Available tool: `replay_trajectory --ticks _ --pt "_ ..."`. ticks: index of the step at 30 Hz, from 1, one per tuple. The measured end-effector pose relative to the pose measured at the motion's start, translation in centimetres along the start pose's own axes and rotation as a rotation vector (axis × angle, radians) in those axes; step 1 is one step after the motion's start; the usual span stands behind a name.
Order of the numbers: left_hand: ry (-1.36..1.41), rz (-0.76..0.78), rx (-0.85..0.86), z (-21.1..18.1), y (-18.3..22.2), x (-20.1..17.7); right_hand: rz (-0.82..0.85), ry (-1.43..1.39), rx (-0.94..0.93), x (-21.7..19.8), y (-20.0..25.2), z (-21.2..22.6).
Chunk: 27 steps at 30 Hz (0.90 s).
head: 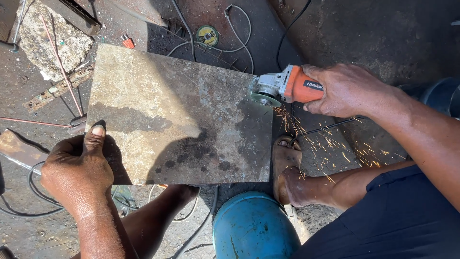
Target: Using a handheld angle grinder to cut or grind the edge of a metal plate while holding it by hand.
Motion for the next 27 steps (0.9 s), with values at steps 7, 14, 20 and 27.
replay_trajectory --ticks 7,14,20,27 --pt "-0.002 0.012 0.027 -0.2 -0.1 0.1 -0.05 0.026 -0.029 1.4 -0.6 -0.7" --pt "0.03 0.014 0.025 -0.1 -0.4 0.3 -0.071 0.063 -0.038 1.1 -0.7 -0.6" --pt "0.058 0.012 0.031 1.1 -1.3 1.1 -0.087 0.147 -0.044 0.7 -0.7 -2.2" --pt "0.13 0.063 -0.012 0.2 -3.7 1.4 -0.107 0.048 0.063 2.8 -1.4 -7.2"
Point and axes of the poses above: each hand's wrist, its own y-axis away from the middle knuckle, its own x-axis out of the palm, z = x × y, the point moved 3 cm from there along -y, towards the middle knuckle, and after that the axes turned 15 degrees about y, right-handed, at the moved point
